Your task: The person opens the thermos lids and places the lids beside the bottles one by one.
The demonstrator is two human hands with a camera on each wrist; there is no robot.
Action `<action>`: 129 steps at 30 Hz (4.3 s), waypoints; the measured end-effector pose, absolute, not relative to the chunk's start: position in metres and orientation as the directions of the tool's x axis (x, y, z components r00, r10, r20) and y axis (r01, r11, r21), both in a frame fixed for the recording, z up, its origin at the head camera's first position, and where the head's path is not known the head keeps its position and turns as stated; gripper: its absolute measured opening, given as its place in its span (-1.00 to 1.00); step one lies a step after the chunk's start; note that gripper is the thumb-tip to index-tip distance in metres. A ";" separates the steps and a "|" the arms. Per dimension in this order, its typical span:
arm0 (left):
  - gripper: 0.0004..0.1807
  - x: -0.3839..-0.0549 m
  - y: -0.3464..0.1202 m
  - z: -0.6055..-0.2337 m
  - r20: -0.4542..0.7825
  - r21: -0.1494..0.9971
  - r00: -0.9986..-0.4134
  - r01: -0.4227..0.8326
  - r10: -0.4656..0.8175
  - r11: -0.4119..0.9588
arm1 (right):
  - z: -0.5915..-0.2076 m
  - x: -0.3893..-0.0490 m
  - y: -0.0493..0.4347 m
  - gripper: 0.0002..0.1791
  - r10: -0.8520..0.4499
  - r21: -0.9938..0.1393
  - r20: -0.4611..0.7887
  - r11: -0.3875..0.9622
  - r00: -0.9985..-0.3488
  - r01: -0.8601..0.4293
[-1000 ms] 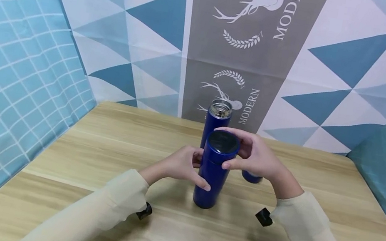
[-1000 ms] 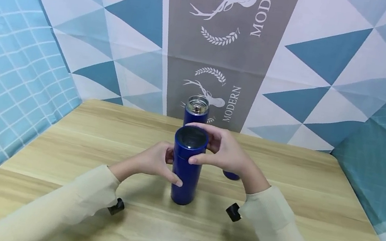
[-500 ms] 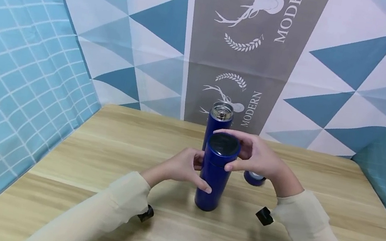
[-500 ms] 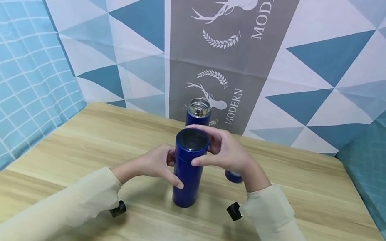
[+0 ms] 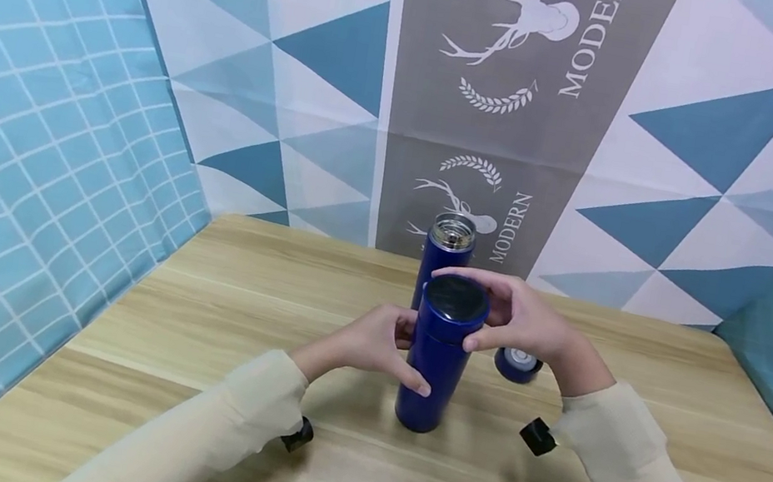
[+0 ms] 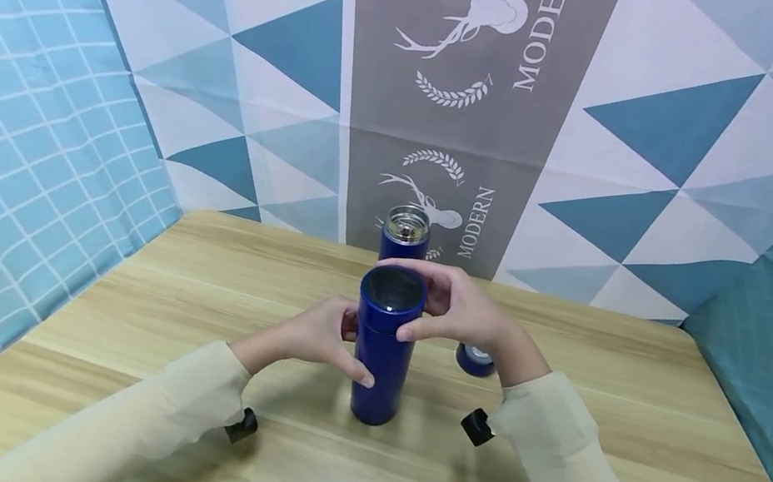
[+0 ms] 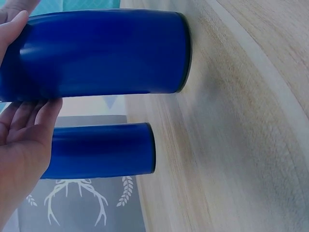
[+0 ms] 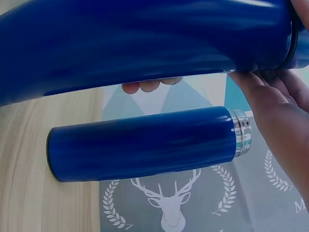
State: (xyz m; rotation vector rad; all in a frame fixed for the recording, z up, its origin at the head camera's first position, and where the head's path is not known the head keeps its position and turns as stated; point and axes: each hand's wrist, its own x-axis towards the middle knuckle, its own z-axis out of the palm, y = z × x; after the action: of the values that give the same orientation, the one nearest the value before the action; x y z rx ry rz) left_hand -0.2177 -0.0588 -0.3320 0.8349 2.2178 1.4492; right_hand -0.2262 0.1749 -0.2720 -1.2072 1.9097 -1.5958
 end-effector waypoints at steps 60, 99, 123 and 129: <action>-0.33 -0.218 -0.060 -0.333 0.029 0.928 -0.760 0.262 0.649 0.266 | -0.271 -0.175 0.154 -0.19 -0.389 -0.915 0.288 0.156 -0.875 -0.371; -0.33 -0.220 -0.058 -0.334 0.024 0.930 -0.759 0.256 0.650 0.265 | -0.272 -0.204 0.169 -0.21 -0.590 -0.922 0.248 0.098 -0.768 -0.373; -0.32 -0.222 -0.058 -0.330 -0.023 0.923 -0.763 0.231 0.646 0.306 | -0.269 -0.216 0.174 -0.22 -0.688 -0.920 0.236 0.070 -0.686 -0.386; -0.31 -0.223 -0.058 -0.331 -0.037 0.918 -0.770 0.225 0.637 0.326 | -0.268 -0.220 0.176 -0.20 -0.702 -0.922 0.216 0.081 -0.678 -0.378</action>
State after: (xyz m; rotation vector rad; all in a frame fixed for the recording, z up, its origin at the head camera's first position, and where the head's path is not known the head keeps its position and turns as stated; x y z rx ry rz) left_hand -0.2227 -0.0580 -0.3306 0.7632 2.2040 1.4315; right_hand -0.2202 0.1758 -0.2678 -1.0795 2.0793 -1.6287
